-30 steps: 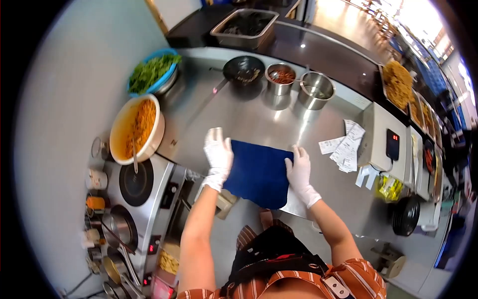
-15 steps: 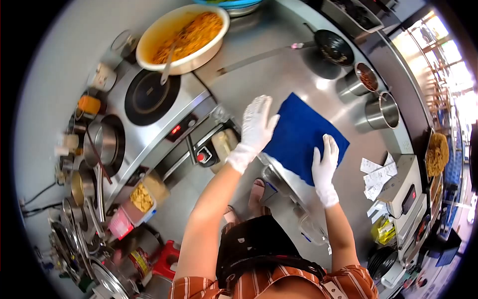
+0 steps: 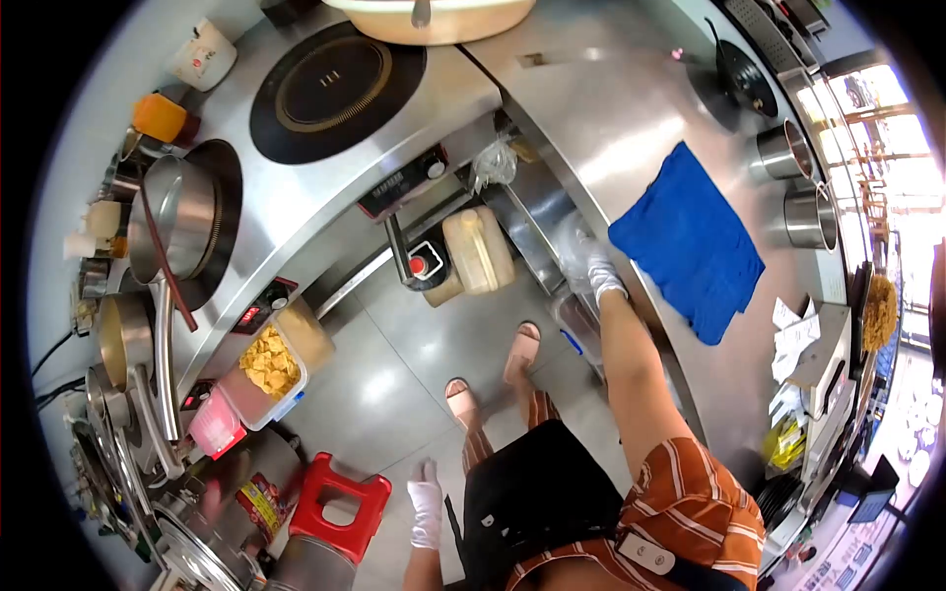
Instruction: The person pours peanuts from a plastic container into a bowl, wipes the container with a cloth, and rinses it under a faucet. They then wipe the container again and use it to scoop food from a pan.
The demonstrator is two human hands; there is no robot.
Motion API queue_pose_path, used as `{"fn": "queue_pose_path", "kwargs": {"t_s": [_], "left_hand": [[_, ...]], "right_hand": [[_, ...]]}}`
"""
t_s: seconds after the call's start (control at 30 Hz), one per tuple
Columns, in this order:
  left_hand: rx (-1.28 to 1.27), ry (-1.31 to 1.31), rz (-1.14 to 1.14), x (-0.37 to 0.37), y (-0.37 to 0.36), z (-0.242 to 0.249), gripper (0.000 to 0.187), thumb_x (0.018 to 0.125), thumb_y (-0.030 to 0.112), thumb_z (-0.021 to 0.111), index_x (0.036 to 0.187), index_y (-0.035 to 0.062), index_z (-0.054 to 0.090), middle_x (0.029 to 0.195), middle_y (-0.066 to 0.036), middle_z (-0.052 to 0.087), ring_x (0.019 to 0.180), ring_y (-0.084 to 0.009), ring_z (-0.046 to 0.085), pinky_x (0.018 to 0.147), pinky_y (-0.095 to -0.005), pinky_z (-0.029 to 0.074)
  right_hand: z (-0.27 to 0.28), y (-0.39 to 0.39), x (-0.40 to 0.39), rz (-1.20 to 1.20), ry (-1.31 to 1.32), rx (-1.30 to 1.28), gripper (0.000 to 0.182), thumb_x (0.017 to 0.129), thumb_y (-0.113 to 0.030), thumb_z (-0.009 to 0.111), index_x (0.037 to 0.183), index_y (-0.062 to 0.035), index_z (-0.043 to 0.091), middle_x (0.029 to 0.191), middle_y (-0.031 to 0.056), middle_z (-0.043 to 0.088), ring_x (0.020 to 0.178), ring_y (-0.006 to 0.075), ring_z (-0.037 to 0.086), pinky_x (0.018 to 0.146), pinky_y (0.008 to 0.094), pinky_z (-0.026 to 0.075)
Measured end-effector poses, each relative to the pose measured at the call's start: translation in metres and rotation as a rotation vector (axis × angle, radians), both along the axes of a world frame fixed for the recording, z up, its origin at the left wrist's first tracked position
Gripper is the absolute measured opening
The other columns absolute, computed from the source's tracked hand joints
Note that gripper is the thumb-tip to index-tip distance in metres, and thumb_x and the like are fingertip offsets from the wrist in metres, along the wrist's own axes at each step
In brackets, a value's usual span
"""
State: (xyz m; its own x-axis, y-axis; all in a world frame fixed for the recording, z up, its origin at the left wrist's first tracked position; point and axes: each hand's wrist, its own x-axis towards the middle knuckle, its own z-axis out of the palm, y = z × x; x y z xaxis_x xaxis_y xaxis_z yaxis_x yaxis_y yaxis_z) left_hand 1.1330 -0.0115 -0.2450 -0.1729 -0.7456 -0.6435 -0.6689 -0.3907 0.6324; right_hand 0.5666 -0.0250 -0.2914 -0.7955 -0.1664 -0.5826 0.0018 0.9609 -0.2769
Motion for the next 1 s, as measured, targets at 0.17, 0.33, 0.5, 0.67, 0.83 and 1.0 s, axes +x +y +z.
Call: {"fn": "queue_pose_path", "kwargs": {"t_s": [0.17,0.33,0.5,0.67,0.83,1.0], "left_hand": [[0.286,-0.004,0.102,0.022,0.023,-0.01,0.028,0.089,0.019,0.052,0.105,-0.0037,0.059,0.088,-0.015,0.065,0.082,-0.0175,0.06,0.075,-0.0308,0.047],[0.238,0.072,-0.145,0.008,-0.01,-0.027,0.031,0.089,0.022,0.052,0.106,-0.0036,0.059,0.088,-0.014,0.065,0.082,-0.0186,0.06,0.076,-0.03,0.047],[0.131,0.098,-0.133,-0.004,-0.055,-0.02,0.03,0.089,0.021,0.053,0.105,-0.0042,0.058,0.088,-0.013,0.064,0.081,-0.0192,0.059,0.077,-0.0301,0.046],[0.132,0.062,-0.086,0.016,-0.064,-0.034,0.031,0.09,0.022,0.052,0.103,-0.0046,0.059,0.087,-0.01,0.063,0.08,-0.0168,0.058,0.073,-0.0294,0.047],[0.137,-0.015,-0.131,0.046,-0.037,-0.057,0.03,0.089,0.023,0.052,0.102,-0.0022,0.06,0.085,-0.015,0.063,0.077,-0.0247,0.059,0.074,-0.0322,0.047],[-0.005,-0.152,-0.235,0.074,-0.003,-0.04,0.035,0.086,0.027,0.056,0.107,-0.0004,0.06,0.088,-0.022,0.064,0.084,-0.0321,0.062,0.077,-0.0369,0.047]], "right_hand": [[0.026,0.015,0.024,-0.031,0.074,0.096,0.075,0.072,-0.038,0.068,0.134,-0.0102,0.037,0.122,0.0193,0.054,0.109,0.0361,0.054,0.092,0.0435,0.043],[0.036,0.086,0.059,0.091,0.194,0.071,0.078,0.073,-0.038,0.067,0.138,-0.014,0.031,0.123,0.0203,0.052,0.11,0.0358,0.053,0.092,0.0437,0.043],[0.024,0.115,0.058,0.022,0.177,0.412,0.073,0.077,-0.051,0.058,0.134,-0.0115,0.035,0.125,0.0191,0.051,0.111,0.0358,0.052,0.092,0.0426,0.043],[-0.046,0.17,0.028,0.002,0.202,0.455,0.065,0.079,-0.054,0.054,0.124,-0.0073,0.045,0.123,0.0212,0.052,0.108,0.0361,0.054,0.089,0.044,0.045],[-0.196,0.256,-0.039,0.561,0.653,0.419,0.058,0.082,-0.051,0.05,0.113,-0.0017,0.054,0.113,0.0258,0.055,0.101,0.0379,0.056,0.084,0.0466,0.046],[0.037,0.106,0.13,0.207,0.812,0.171,0.055,0.079,-0.032,0.058,0.124,-0.0014,0.044,0.118,0.0241,0.05,0.106,0.0401,0.049,0.089,0.0474,0.042]]}}
